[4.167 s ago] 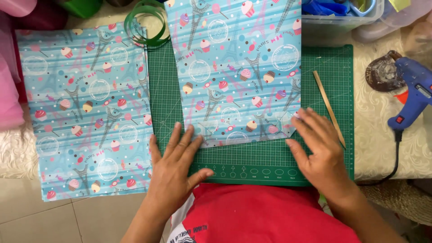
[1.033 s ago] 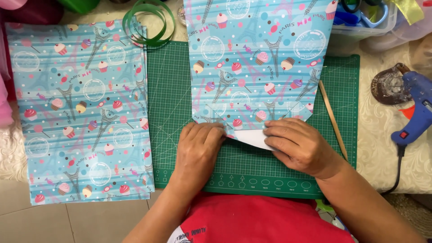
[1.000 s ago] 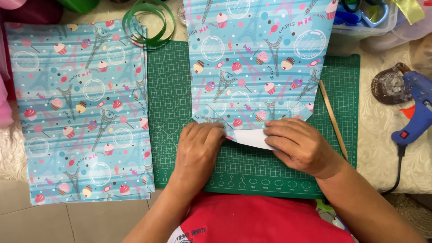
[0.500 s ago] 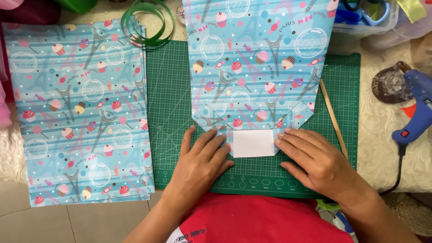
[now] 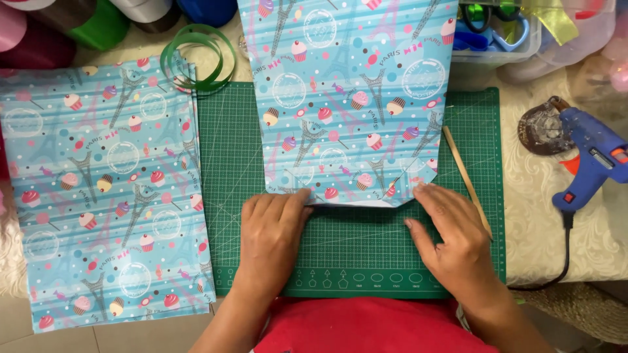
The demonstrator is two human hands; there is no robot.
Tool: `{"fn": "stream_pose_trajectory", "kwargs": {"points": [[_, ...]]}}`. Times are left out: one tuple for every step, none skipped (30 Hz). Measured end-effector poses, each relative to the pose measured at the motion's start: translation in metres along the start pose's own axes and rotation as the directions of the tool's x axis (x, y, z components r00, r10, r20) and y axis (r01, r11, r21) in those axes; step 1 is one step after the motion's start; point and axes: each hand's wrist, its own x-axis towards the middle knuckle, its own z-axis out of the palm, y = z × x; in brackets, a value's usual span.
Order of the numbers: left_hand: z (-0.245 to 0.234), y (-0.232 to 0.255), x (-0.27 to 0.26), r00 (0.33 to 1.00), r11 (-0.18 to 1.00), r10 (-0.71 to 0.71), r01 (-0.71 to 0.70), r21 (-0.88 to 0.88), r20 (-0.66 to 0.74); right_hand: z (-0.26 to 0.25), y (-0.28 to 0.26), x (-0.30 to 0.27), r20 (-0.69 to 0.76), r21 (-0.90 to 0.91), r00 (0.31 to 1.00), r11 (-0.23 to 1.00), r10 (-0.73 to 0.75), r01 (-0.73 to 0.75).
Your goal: Marking, folding, and gluing patterned paper to construct the base of a gift bag.
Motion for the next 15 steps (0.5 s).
{"fn": "stream_pose_trajectory", "kwargs": {"points": [[0.002,0.001,0.002,1.0,1.0,0.004,-0.004,-0.002,-0.003,0.002,0.0,0.0,-0.004,-0.004,1.0,1.0,0.001,-0.001],[0.004,0.002,0.002,0.999,0.998,-0.051,0.05,0.044,0.01,0.005,-0.002,0.0,-0.045,0.009,0.999,1.0,-0.001,0.002],[0.005,0.004,0.003,0.994,0.991,-0.106,0.104,0.09,0.02,0.007,-0.003,-0.001,-0.086,0.021,0.996,1.0,-0.002,0.004],[0.006,0.005,0.004,0.994,0.991,-0.103,0.101,0.091,0.021,0.009,-0.002,-0.002,-0.087,0.021,0.996,1.0,0.0,0.002],[0.006,0.006,0.005,0.99,0.987,-0.137,0.133,0.094,0.033,0.011,-0.001,-0.003,-0.067,-0.002,0.996,0.998,-0.057,0.057],[0.007,0.007,0.006,0.985,0.981,-0.17,0.165,0.099,0.042,0.012,0.0,-0.004,-0.047,-0.024,0.992,0.993,-0.115,0.114],[0.008,0.007,0.006,0.985,0.982,-0.168,0.163,0.1,0.041,0.014,-0.001,-0.002,-0.05,-0.024,0.992,0.993,-0.115,0.114],[0.009,0.008,0.006,0.98,0.978,-0.191,0.185,0.1,0.056,0.014,-0.002,0.0,0.011,-0.029,0.989,0.989,-0.147,0.147],[0.01,0.008,0.006,0.974,0.973,-0.213,0.206,0.1,0.07,0.015,-0.003,0.001,0.072,-0.032,0.982,0.983,-0.177,0.18],[0.01,0.01,0.006,0.975,0.974,-0.212,0.204,0.099,0.071,0.017,0.0,0.0,0.071,-0.033,0.982,0.983,-0.176,0.179],[0.011,0.011,0.007,0.974,0.972,-0.219,0.212,0.104,0.054,0.019,0.002,-0.002,0.107,-0.04,0.984,0.989,-0.141,0.146],[0.012,0.012,0.007,0.973,0.969,-0.227,0.222,0.109,0.038,0.022,0.004,-0.004,0.144,-0.047,0.984,0.992,-0.105,0.113],[0.012,0.016,0.008,0.973,0.969,-0.227,0.221,0.109,0.039,0.022,0.004,-0.004,0.144,-0.047,0.984,0.993,-0.104,0.112],[0.013,0.019,0.009,0.992,0.988,-0.12,0.117,0.1,0.023,0.022,0.004,-0.004,0.154,-0.056,0.983,0.992,-0.103,0.112],[0.013,0.022,0.01,1.0,0.996,-0.012,0.011,0.092,0.007,0.023,0.004,-0.005,0.163,-0.064,0.982,0.992,-0.101,0.113]]}}
